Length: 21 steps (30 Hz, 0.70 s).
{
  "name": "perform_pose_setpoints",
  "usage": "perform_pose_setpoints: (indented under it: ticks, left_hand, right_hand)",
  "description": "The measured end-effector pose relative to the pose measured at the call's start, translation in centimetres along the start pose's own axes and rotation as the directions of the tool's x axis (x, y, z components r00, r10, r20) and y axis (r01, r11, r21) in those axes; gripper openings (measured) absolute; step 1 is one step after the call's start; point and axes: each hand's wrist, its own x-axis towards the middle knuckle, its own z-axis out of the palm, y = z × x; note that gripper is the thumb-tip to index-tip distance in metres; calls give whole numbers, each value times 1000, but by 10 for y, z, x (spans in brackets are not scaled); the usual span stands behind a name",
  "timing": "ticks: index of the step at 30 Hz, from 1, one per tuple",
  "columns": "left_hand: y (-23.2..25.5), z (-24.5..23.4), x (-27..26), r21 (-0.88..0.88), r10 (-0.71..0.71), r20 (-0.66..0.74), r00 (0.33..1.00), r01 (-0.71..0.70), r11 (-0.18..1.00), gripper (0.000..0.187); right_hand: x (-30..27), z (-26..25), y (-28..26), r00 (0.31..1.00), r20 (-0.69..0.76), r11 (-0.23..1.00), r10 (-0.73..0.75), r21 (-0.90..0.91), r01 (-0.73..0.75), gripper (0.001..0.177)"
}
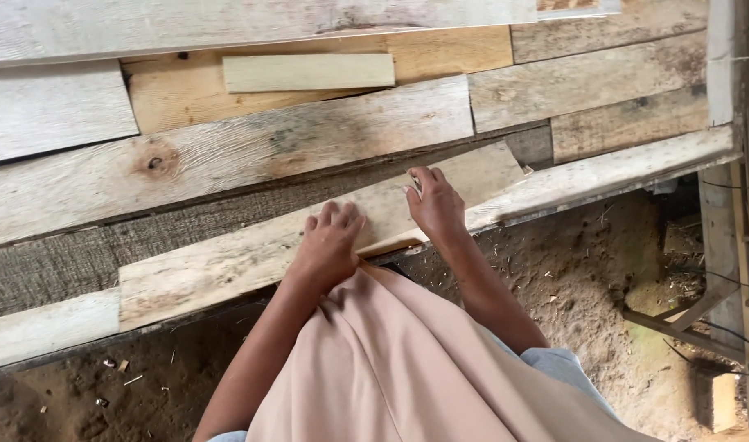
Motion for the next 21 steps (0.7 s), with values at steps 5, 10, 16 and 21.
perform_pose_setpoints:
  ticks: [5, 10, 16, 21]
  left_hand:
    - [10, 17, 9, 0, 20, -341, 940, -21, 1000, 52]
    - [3, 4, 13, 13, -2, -514, 857, 10, 1000, 55]
    - [21, -27, 9, -35, -109, -514, 851, 106, 994, 51]
    - [61, -34, 25, -80, -102, -443, 891, 74, 994, 55]
  right_hand:
    - [0, -48, 33, 938, -346, 987, -21, 140, 74, 22]
    - [7, -102, 91, 844, -491, 965, 213, 243, -102, 10]
    - [48, -25, 235, 859, -307, 912, 409, 121, -391, 14]
    - [62, -31, 233, 846, -135, 853, 515, -19, -522, 38]
